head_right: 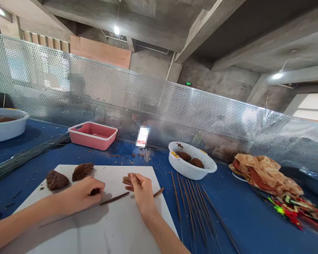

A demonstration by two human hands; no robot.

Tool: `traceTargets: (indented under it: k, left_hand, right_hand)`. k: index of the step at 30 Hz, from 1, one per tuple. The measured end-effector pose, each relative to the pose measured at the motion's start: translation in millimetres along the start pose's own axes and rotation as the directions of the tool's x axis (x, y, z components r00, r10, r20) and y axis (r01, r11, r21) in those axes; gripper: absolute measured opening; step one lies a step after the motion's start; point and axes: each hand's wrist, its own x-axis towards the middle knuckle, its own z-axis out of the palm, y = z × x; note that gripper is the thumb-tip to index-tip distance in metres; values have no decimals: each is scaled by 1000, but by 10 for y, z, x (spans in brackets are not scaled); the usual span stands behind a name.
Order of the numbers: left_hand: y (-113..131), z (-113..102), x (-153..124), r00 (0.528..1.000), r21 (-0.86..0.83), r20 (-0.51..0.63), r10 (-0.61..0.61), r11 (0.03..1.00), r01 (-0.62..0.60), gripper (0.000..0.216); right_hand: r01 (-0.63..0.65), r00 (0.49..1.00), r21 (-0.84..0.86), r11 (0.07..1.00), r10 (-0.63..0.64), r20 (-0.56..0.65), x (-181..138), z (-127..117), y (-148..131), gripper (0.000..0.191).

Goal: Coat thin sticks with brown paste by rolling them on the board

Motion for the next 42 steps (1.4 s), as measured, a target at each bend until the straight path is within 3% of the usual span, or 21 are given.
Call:
traceTargets:
  k: [4,7,11,14,17,19,22,24,27,30,36,39,42]
  left_hand:
    - [31,9,25,998,-52,-63,5,999,-8,33]
    - [39,6,34,997,-58,-76,7,998,-11,36]
    - [-26,40,60,994,-42,-107,-7,999,2,36]
    - [-95,82,90,991,-24,-135,-25,999,22,35]
    - [-132,105,111,986,-1,-162,-33,999,33,34]
    - [-134,103,113,984,14,-175,-37,999,40,35]
    - [-117,83,108,974,34,-212,-76,996,86,36]
    - [-104,62,104,962,39,-256,-96,993,110,37]
    - [-93,33,99,951,28,-295,-96,994,109,38]
    - [-98,29,101,950,26,-295,-105,993,118,36]
    - [-147,125,150,948,30,-294,-119,991,134,38]
    - [-168,143,172,944,21,-303,-131,989,144,38]
    - [-193,109,179,941,-18,-318,-120,993,121,37]
  right_hand:
    - [-41,999,-29,999,42,34,-28,-2,-11,45]
    - [-57,998,-119,991,61,32,-41,-5,10,50]
    - [93,990,-90,992,-83,110,-20,39,49,48]
    - [115,992,-186,976,-103,73,-4,60,79,38]
    - [96,995,-314,945,-94,22,-20,48,79,51]
    - [173,984,-453,875,-170,47,-26,56,51,58]
    - [359,933,-675,645,-274,234,43,171,7,48]
    - [412,911,-766,493,-218,350,145,322,4,43]
    - [399,908,-830,390,-40,418,261,555,56,57]
    - [435,877,-821,370,32,479,171,612,159,63]
    - [457,867,-808,373,19,499,-286,327,387,70]
    - [439,880,-821,364,9,475,-154,384,347,66]
    - [448,863,-819,359,68,501,224,586,207,62]
